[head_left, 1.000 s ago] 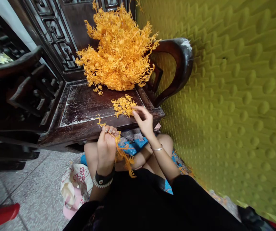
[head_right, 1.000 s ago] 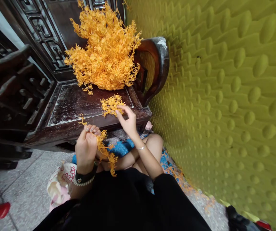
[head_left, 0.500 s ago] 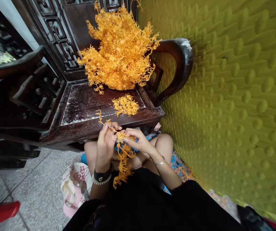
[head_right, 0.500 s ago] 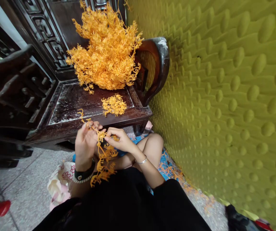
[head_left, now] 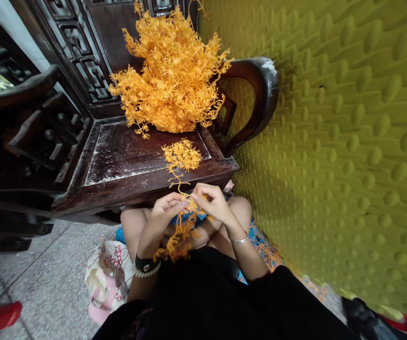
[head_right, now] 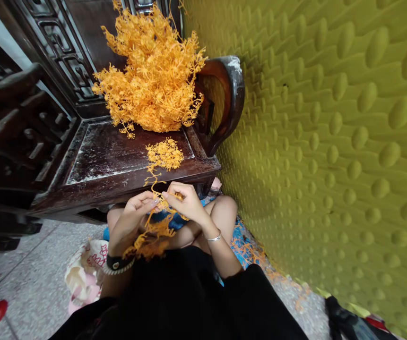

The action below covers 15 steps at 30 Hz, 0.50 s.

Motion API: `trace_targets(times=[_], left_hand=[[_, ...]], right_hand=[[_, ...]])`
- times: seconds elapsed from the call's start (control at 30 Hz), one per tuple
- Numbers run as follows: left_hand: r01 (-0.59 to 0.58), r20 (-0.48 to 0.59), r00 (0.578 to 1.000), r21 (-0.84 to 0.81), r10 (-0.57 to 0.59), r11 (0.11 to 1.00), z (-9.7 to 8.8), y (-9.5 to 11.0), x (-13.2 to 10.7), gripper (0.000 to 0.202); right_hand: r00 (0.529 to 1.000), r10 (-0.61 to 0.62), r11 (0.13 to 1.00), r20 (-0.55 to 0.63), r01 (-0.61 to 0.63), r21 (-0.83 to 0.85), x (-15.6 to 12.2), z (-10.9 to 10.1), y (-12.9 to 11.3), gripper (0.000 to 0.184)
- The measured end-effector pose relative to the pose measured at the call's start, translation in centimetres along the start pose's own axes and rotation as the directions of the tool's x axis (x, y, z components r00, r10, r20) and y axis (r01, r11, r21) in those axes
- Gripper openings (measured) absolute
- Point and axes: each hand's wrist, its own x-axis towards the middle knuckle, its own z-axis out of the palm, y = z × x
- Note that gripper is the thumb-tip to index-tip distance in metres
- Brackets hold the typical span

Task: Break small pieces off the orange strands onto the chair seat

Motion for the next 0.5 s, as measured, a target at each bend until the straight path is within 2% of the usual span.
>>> trace_targets(times=[0.13,0.33,0.4,0.5], left_hand=[[0.029,0.009,1.0,-0.134,-0.028,0.991,0.2,-0.2,-0.1,0.019],[-0.001,-0.052,0.999,-0.323,-0.017,0.947,0.3,-0.4,0.2,0.015],[-0.022,-0.094,0.995,-0.387,-0.015,0.922,0.2,-0.5,0.4,0.013],[-0.027,-0.15,0.988,-0.444,-0.044,0.896,0.3,-0.5,0.6,0.009]], right_hand=[[0.999,0.026,0.999,0.035,-0.025,-0.025,0.1,-0.4,0.5,0.023],[0.974,-0.156,0.978,-0.165,0.13,-0.161,-0.8,0.3,0.2,0.007],[0.973,-0.177,0.966,-0.152,0.142,-0.214,-1.2,0.5,0.0,0.009],[0.982,-0.174,0.951,-0.07,0.149,-0.27,-1.5,0.8,0.1,0.012]])
